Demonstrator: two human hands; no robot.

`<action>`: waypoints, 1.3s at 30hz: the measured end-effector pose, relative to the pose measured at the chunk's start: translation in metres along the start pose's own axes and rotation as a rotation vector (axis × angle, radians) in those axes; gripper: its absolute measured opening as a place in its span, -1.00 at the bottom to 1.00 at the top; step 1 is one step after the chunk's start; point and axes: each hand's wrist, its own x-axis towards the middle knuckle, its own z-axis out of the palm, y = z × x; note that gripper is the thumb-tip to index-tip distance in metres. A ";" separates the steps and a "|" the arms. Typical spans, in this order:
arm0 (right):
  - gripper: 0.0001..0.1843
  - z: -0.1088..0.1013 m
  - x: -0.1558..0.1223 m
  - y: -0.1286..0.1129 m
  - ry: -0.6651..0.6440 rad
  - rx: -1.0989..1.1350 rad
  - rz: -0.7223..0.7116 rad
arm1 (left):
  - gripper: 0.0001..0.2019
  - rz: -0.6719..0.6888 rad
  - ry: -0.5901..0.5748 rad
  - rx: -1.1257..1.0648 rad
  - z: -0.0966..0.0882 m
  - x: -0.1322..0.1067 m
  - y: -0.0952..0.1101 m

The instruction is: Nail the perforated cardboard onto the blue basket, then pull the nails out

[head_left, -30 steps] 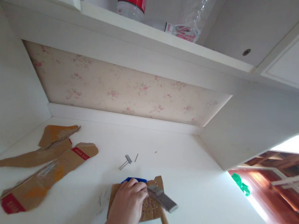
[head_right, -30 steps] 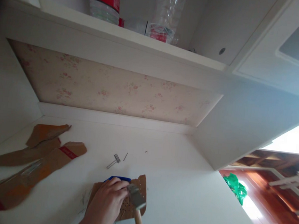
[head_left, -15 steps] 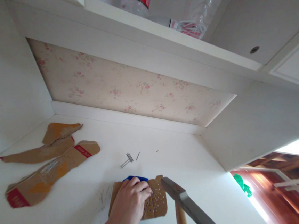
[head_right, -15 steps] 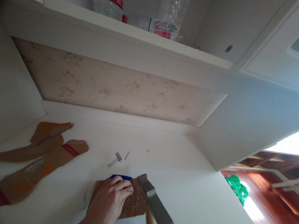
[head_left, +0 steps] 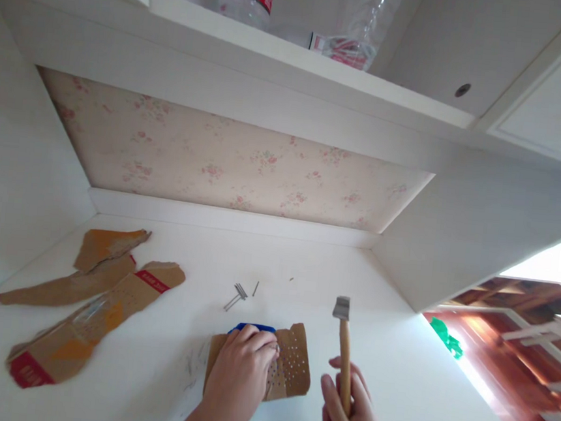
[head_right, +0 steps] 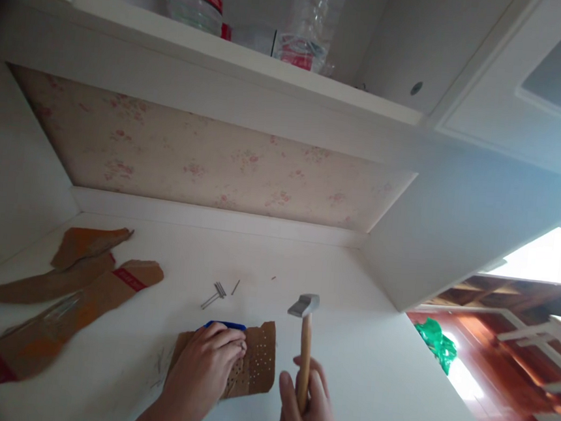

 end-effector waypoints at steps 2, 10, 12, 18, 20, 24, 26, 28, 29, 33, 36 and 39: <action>-0.44 0.011 0.009 0.005 0.002 0.021 -0.030 | -0.80 -0.002 0.000 -0.021 -0.003 0.000 0.002; -0.48 0.018 0.019 0.023 -0.074 0.030 0.032 | -0.78 -0.026 0.047 -0.125 -0.010 0.006 0.001; -0.45 0.019 0.020 0.020 -0.079 0.106 0.063 | -0.78 -0.043 0.045 -0.150 -0.012 0.007 0.000; -0.42 0.023 0.025 0.022 -0.053 0.237 0.124 | -0.77 -0.065 0.027 -0.190 -0.017 0.007 -0.002; -0.42 0.024 0.026 0.029 -0.056 0.253 0.140 | -0.78 -0.060 0.020 -0.184 -0.016 0.007 -0.002; -0.47 0.024 0.027 0.041 -0.044 0.271 0.171 | -0.81 -0.051 -0.005 -0.157 -0.014 0.007 -0.002; -0.50 0.025 0.027 0.045 -0.042 0.272 0.183 | -0.81 -0.052 -0.013 -0.141 -0.013 0.008 -0.001; -0.50 0.025 0.027 0.047 -0.040 0.273 0.192 | -0.82 -0.048 -0.022 -0.118 -0.013 0.008 -0.001; -0.50 0.026 0.027 0.048 -0.039 0.273 0.196 | -0.83 -0.044 -0.024 -0.105 -0.013 0.008 0.000; -0.49 0.027 0.027 0.047 -0.047 0.268 0.201 | -0.83 -0.024 -0.019 -0.037 -0.012 0.008 0.002; -0.49 0.027 0.026 0.043 -0.066 0.255 0.190 | -0.82 -0.007 -0.018 0.016 -0.011 0.007 0.003; -0.52 0.024 0.025 0.037 -0.081 0.226 0.164 | -0.83 0.017 -0.018 0.049 -0.009 0.005 0.003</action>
